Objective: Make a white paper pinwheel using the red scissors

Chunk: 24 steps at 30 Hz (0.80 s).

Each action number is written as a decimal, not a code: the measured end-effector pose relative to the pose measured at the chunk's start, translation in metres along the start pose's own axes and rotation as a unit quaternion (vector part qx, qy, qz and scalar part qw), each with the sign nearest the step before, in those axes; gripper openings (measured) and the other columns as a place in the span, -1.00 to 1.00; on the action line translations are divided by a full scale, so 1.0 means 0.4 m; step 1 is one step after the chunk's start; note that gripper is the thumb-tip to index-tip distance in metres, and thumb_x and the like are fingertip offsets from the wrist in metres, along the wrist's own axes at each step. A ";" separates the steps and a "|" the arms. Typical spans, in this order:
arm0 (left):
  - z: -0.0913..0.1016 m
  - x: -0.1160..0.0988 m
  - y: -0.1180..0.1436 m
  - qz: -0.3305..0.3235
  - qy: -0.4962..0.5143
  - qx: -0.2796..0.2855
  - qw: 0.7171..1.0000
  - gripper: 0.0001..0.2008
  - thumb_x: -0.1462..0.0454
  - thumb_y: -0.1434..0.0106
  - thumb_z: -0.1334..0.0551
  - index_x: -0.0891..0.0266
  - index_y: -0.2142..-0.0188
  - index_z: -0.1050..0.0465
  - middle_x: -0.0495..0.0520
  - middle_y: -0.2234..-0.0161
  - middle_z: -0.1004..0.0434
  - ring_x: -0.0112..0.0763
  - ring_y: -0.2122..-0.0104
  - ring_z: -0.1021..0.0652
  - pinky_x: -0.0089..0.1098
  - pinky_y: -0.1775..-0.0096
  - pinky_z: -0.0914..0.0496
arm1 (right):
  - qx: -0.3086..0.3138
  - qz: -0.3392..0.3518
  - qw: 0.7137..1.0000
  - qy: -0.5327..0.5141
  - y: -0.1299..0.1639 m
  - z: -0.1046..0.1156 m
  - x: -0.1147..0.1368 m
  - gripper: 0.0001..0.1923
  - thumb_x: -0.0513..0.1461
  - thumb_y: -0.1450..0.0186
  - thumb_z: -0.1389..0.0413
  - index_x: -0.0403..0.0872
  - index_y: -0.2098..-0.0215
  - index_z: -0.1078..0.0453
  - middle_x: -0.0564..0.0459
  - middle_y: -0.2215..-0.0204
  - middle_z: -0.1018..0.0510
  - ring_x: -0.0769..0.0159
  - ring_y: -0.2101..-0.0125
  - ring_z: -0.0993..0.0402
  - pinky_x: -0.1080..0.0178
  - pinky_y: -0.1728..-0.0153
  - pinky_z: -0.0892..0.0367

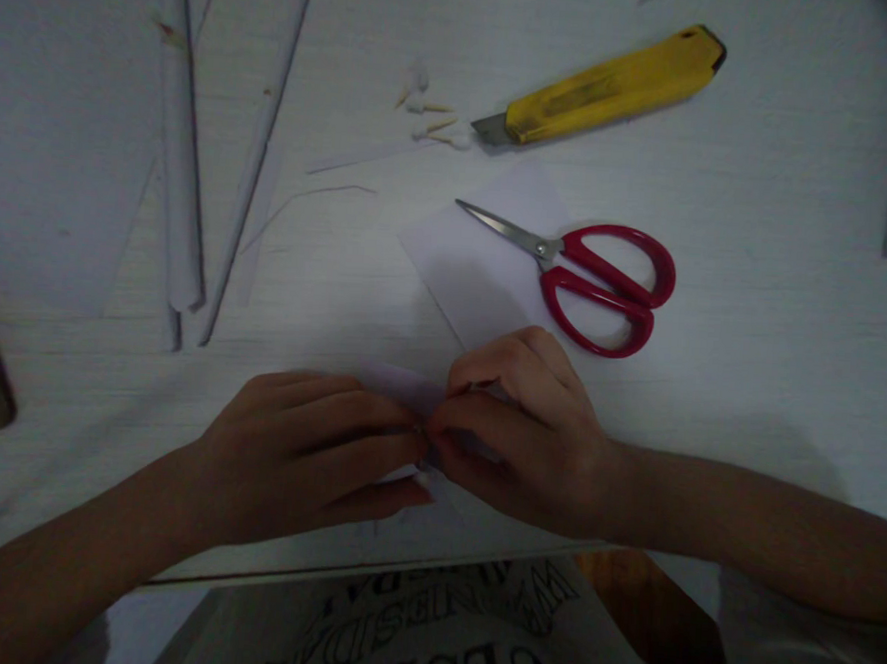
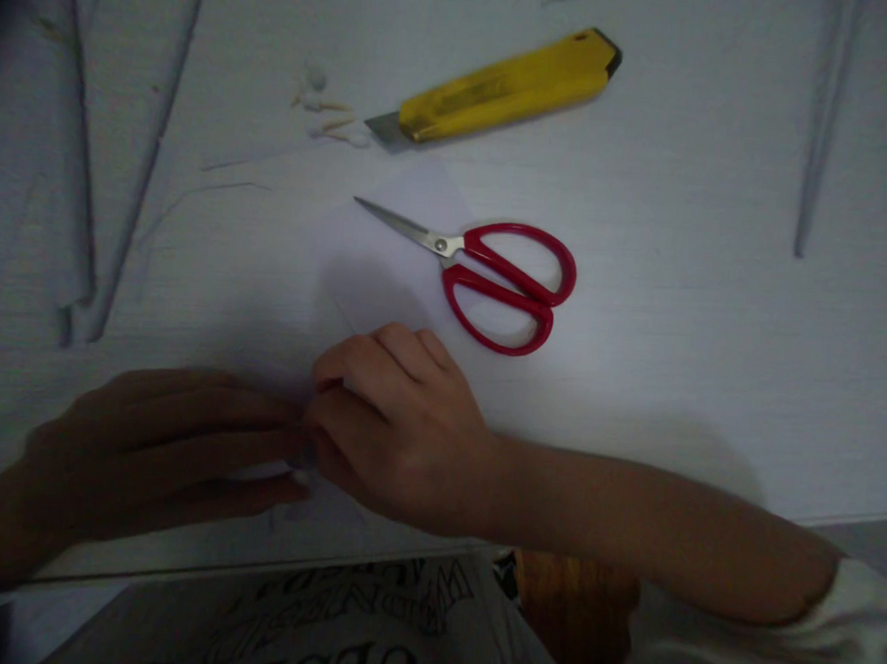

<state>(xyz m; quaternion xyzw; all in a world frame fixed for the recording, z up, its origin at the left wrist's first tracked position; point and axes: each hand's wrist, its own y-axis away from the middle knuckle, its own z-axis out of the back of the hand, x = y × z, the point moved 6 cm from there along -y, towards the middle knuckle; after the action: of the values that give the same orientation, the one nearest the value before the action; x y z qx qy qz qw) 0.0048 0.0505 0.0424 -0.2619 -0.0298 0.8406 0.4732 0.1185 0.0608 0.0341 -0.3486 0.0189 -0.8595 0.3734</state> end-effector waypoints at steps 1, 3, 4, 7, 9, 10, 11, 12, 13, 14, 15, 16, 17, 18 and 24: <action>0.000 0.001 0.000 0.001 0.001 -0.002 1.000 -0.89 0.21 -0.11 -0.19 0.19 0.40 -0.41 -0.07 0.46 -0.53 -0.54 0.50 -0.50 -0.51 0.45 -0.39 | -0.002 -0.001 1.000 -0.002 0.001 0.000 -0.001 -0.89 -0.29 -0.15 -0.05 -0.15 0.48 -0.39 0.02 0.42 -0.40 0.29 0.40 -0.27 0.19 0.41 -0.18; -0.001 0.002 -0.001 0.007 0.003 -0.004 1.000 -0.89 0.20 -0.12 -0.17 0.19 0.41 -0.39 -0.08 0.46 -0.53 -0.54 0.50 -0.50 -0.51 0.46 -0.38 | 0.001 -0.002 1.000 -0.005 0.003 -0.002 0.000 -0.89 -0.29 -0.16 -0.04 -0.15 0.46 -0.39 0.02 0.41 -0.39 0.29 0.39 -0.27 0.18 0.40 -0.18; -0.002 0.003 -0.001 0.010 0.005 -0.004 1.000 -0.88 0.19 -0.12 -0.16 0.18 0.41 -0.39 -0.09 0.46 -0.53 -0.54 0.50 -0.50 -0.51 0.46 -0.38 | 0.003 -0.002 1.000 -0.006 0.004 -0.003 0.000 -0.89 -0.29 -0.16 -0.03 -0.15 0.46 -0.38 0.02 0.41 -0.39 0.30 0.39 -0.27 0.19 0.39 -0.17; -0.003 0.001 0.000 0.011 0.005 -0.001 1.000 -0.88 0.19 -0.13 -0.15 0.18 0.40 -0.38 -0.09 0.46 -0.52 -0.54 0.50 -0.49 -0.50 0.46 -0.38 | 0.011 -0.002 1.000 -0.005 0.004 -0.006 0.002 -0.88 -0.29 -0.19 -0.01 -0.15 0.45 -0.37 0.02 0.41 -0.38 0.31 0.38 -0.26 0.19 0.38 -0.17; -0.002 -0.001 0.001 0.008 -0.001 -0.003 1.000 -0.88 0.19 -0.14 -0.14 0.18 0.39 -0.38 -0.10 0.45 -0.52 -0.55 0.50 -0.49 -0.51 0.45 -0.38 | 0.014 -0.004 1.000 -0.003 0.004 -0.007 0.003 -0.87 -0.29 -0.19 0.00 -0.14 0.45 -0.37 0.03 0.41 -0.38 0.31 0.38 -0.25 0.19 0.38 -0.16; -0.001 -0.001 0.001 0.011 -0.005 -0.006 1.000 -0.88 0.19 -0.15 -0.14 0.18 0.39 -0.37 -0.11 0.45 -0.52 -0.55 0.50 -0.49 -0.51 0.45 -0.38 | 0.016 -0.006 1.000 -0.001 0.004 -0.007 0.002 -0.88 -0.29 -0.19 0.00 -0.14 0.44 -0.37 0.03 0.41 -0.38 0.31 0.38 -0.25 0.19 0.38 -0.16; -0.001 -0.001 0.001 0.013 -0.006 -0.007 1.000 -0.88 0.19 -0.14 -0.14 0.18 0.40 -0.37 -0.11 0.46 -0.52 -0.56 0.49 -0.49 -0.52 0.44 -0.38 | 0.017 -0.009 1.000 0.000 0.004 -0.007 0.002 -0.88 -0.29 -0.19 0.00 -0.14 0.44 -0.37 0.03 0.41 -0.38 0.30 0.38 -0.25 0.19 0.38 -0.16; -0.001 0.000 0.002 0.016 -0.007 -0.009 1.000 -0.88 0.19 -0.14 -0.15 0.18 0.40 -0.36 -0.11 0.46 -0.52 -0.56 0.49 -0.48 -0.52 0.43 -0.38 | 0.017 -0.010 1.000 0.000 0.003 -0.006 0.001 -0.88 -0.30 -0.18 -0.01 -0.14 0.44 -0.37 0.03 0.41 -0.39 0.30 0.38 -0.25 0.19 0.38 -0.16; -0.001 0.000 0.002 0.018 -0.007 -0.012 1.000 -0.88 0.19 -0.13 -0.16 0.18 0.40 -0.36 -0.11 0.46 -0.52 -0.56 0.48 -0.48 -0.52 0.43 -0.37 | 0.017 -0.010 1.000 -0.001 0.003 -0.006 0.001 -0.88 -0.30 -0.18 -0.01 -0.14 0.44 -0.37 0.02 0.41 -0.39 0.30 0.38 -0.26 0.19 0.38 -0.16; -0.001 0.000 0.003 0.019 -0.006 -0.013 1.000 -0.88 0.19 -0.12 -0.16 0.19 0.39 -0.36 -0.10 0.45 -0.52 -0.56 0.48 -0.48 -0.52 0.43 -0.37 | 0.017 -0.011 1.000 -0.001 0.003 -0.005 0.001 -0.88 -0.30 -0.18 -0.01 -0.14 0.44 -0.38 0.02 0.41 -0.39 0.29 0.38 -0.26 0.19 0.38 -0.16; -0.001 0.000 0.003 0.019 -0.003 -0.014 1.000 -0.87 0.19 -0.12 -0.17 0.19 0.39 -0.36 -0.10 0.45 -0.52 -0.55 0.48 -0.48 -0.52 0.43 -0.37 | 0.019 -0.011 1.000 -0.001 0.003 -0.005 0.001 -0.88 -0.30 -0.18 -0.01 -0.15 0.45 -0.38 0.01 0.41 -0.40 0.29 0.38 -0.26 0.19 0.39 -0.16; -0.001 0.000 0.004 0.019 -0.001 -0.013 1.000 -0.88 0.19 -0.12 -0.16 0.19 0.39 -0.35 -0.10 0.45 -0.52 -0.55 0.48 -0.48 -0.52 0.43 -0.37 | 0.018 -0.010 1.000 -0.001 0.002 -0.004 0.001 -0.88 -0.30 -0.18 -0.01 -0.15 0.45 -0.38 0.01 0.42 -0.40 0.29 0.38 -0.26 0.19 0.39 -0.16; -0.001 0.001 0.004 0.023 0.000 -0.014 1.000 -0.88 0.20 -0.13 -0.15 0.19 0.38 -0.35 -0.10 0.45 -0.52 -0.55 0.48 -0.49 -0.52 0.43 -0.37 | 0.016 -0.009 1.000 -0.001 0.003 -0.004 0.002 -0.88 -0.30 -0.17 -0.02 -0.15 0.45 -0.38 0.01 0.42 -0.40 0.29 0.39 -0.26 0.19 0.39 -0.16; -0.001 0.002 0.004 0.027 -0.001 -0.012 1.000 -0.89 0.20 -0.14 -0.15 0.18 0.38 -0.35 -0.11 0.45 -0.52 -0.55 0.48 -0.49 -0.52 0.43 -0.37 | 0.015 -0.009 1.000 0.000 0.003 -0.003 0.002 -0.89 -0.30 -0.17 -0.02 -0.14 0.45 -0.38 0.01 0.42 -0.40 0.29 0.39 -0.26 0.18 0.39 -0.17; 0.004 0.001 -0.001 0.018 -0.007 -0.011 1.000 -0.88 0.19 -0.16 -0.12 0.14 0.41 -0.37 -0.12 0.47 -0.54 -0.54 0.50 -0.51 -0.52 0.46 -0.40 | 0.006 -0.015 1.000 0.006 0.004 -0.001 0.001 -0.89 -0.30 -0.17 -0.02 -0.14 0.44 -0.39 0.01 0.42 -0.40 0.29 0.38 -0.26 0.19 0.40 -0.18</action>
<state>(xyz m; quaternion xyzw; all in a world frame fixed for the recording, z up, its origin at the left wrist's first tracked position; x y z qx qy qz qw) 0.0043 0.0515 0.0437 -0.2617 -0.0381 0.8504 0.4549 0.1191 0.0591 0.0337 -0.3420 0.0110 -0.8670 0.3623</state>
